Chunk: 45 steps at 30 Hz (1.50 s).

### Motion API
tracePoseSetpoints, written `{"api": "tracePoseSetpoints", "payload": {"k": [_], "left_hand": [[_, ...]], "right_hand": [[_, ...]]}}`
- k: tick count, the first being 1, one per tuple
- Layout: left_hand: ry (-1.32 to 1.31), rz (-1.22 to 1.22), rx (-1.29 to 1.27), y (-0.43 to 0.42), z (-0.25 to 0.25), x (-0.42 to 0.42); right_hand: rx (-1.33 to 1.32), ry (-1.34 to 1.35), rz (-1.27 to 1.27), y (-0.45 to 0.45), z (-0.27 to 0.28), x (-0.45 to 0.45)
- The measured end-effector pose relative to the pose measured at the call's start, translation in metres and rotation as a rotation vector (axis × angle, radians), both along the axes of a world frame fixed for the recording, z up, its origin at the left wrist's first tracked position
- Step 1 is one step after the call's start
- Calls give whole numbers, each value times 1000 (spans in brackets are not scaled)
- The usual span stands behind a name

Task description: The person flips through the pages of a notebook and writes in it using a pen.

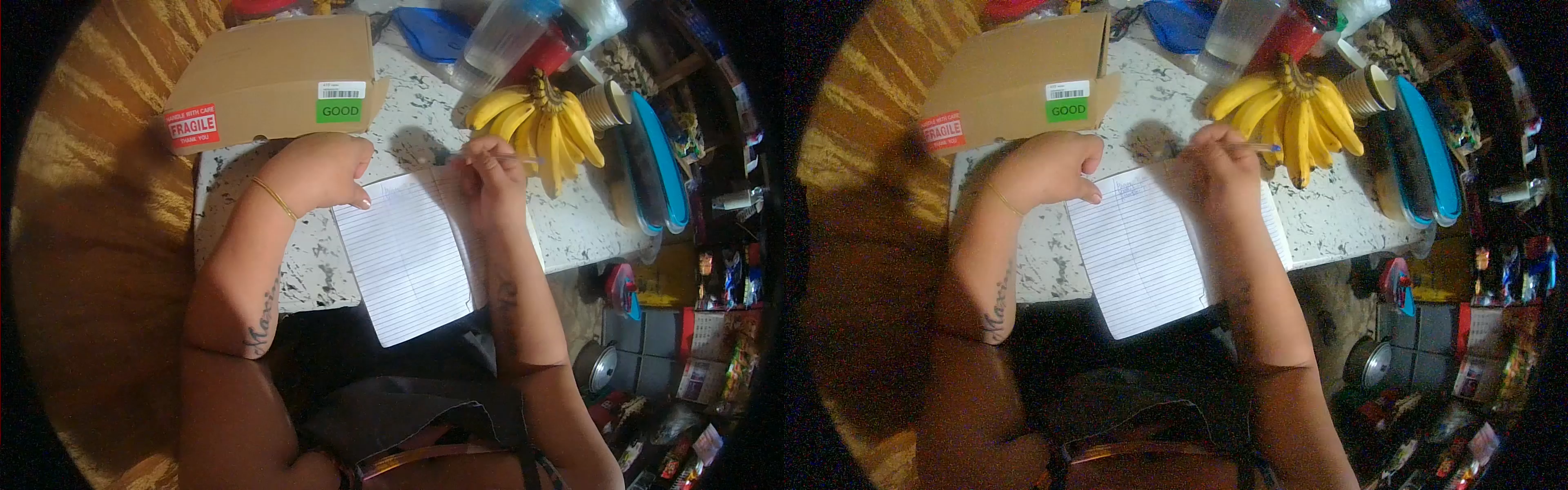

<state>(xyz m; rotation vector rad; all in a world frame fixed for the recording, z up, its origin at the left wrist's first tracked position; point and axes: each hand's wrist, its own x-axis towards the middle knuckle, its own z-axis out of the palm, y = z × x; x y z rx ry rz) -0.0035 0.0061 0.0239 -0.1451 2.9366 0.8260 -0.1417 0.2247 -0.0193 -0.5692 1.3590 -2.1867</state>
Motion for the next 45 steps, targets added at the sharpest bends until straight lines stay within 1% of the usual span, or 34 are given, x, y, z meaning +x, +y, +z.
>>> {"api": "tracePoseSetpoints", "payload": {"k": [3,6,9,12,15,18,24,27,30,33,37,40,45], "left_hand": [[-26,7,-24,1,3,0],[-15,9,6,1,3,1],[34,-19,19,-2,-4,1],[28,-20,16,-2,-5,0],[51,-34,11,-2,-4,1],[48,-26,-1,-1,-3,1],[67,-42,9,-2,-3,2],[67,-36,5,-2,-3,2],[89,-25,-19,-1,-2,3],[94,-49,6,-3,-5,2],[82,-37,2,-3,-7,1],[48,-25,-4,-2,-4,1],[38,-27,-20,-2,-4,0]], "right_hand": [[-43,-63,-42,0,0,-7],[-76,-134,-51,-1,6,-4],[-195,-251,-69,0,0,-8],[-121,-156,-45,2,-5,-10],[-149,-69,28,2,-7,-10],[-60,-36,33,2,-5,-10],[-49,70,209,8,-9,-12],[3,95,177,5,-5,-4],[113,67,209,6,8,13],[236,291,208,3,5,17],[286,320,266,2,-6,18],[326,413,266,2,-4,20],[403,449,302,2,-2,22]]}}
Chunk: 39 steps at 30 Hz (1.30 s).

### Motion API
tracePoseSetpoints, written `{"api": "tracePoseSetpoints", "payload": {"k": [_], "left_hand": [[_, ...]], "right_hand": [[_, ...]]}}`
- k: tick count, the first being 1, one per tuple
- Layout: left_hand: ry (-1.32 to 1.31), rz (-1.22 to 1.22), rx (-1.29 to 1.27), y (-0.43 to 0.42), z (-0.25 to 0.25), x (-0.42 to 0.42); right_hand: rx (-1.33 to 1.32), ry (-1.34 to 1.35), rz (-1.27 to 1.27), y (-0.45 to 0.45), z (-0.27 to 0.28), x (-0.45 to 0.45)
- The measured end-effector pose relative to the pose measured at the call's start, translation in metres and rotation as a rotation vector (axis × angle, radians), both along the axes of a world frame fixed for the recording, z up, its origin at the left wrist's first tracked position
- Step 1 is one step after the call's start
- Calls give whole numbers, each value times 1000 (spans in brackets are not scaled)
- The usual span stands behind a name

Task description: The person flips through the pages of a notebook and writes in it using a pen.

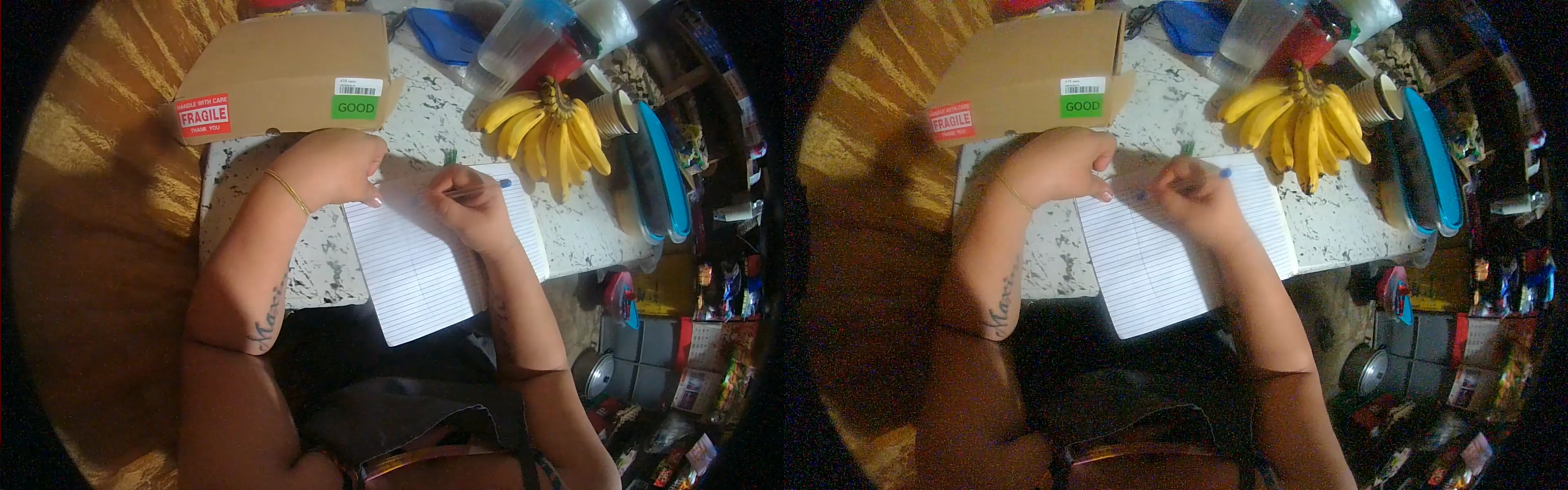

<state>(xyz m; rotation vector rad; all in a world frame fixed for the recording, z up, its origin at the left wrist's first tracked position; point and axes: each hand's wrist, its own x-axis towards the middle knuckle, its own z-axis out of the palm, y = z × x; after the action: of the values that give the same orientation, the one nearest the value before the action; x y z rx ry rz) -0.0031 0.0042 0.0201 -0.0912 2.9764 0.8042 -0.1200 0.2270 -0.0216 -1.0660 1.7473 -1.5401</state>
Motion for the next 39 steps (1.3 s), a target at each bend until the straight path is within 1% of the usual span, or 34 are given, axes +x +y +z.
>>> {"api": "tracePoseSetpoints", "payload": {"k": [4,7,10,13,16,25,27,28,29,30,31,32,33,34,35,36,37,38,39], "left_hand": [[0,0,13,0,-1,-1],[2,-3,6,-1,-1,-1],[-8,-1,2,1,3,0],[-47,8,9,3,9,-1],[-63,20,10,3,10,-1],[-56,18,-4,2,9,-1],[-13,-7,13,2,7,0],[-62,25,-3,1,9,1],[-98,27,-16,1,10,1],[-40,-15,-52,-5,0,2],[-130,45,-59,2,9,0],[-188,74,-126,4,11,-2],[-169,94,-1,0,0,-2],[-91,115,54,-17,-31,-1],[-119,153,85,-24,-36,-3],[-146,113,54,-30,-39,-11],[-92,66,177,-69,-85,-25],[-44,14,301,-108,-129,-37],[70,-136,-8,-151,-170,-68]], "right_hand": [[39,79,-9,-1,1,1],[-3,84,34,-1,-1,0],[67,128,-10,-3,5,4],[21,120,18,-3,5,3],[75,116,21,-2,7,2],[59,161,-5,0,8,1],[-32,6,2,-1,-6,-1],[-76,-61,-16,1,-17,-5],[-168,-154,116,-10,-45,-12],[-157,-65,115,-13,-39,-10],[-147,23,112,-16,-32,-8],[-113,-163,100,-15,-9,2],[-201,-36,162,-29,-40,-10],[-270,84,80,-31,-31,-7],[-220,60,10,-27,-21,-2],[-379,6,-40,-28,-21,-2],[-231,-78,-99,-37,-34,-6],[-228,-149,-221,-18,-8,3],[-215,-132,-252,-26,-25,-6]]}}
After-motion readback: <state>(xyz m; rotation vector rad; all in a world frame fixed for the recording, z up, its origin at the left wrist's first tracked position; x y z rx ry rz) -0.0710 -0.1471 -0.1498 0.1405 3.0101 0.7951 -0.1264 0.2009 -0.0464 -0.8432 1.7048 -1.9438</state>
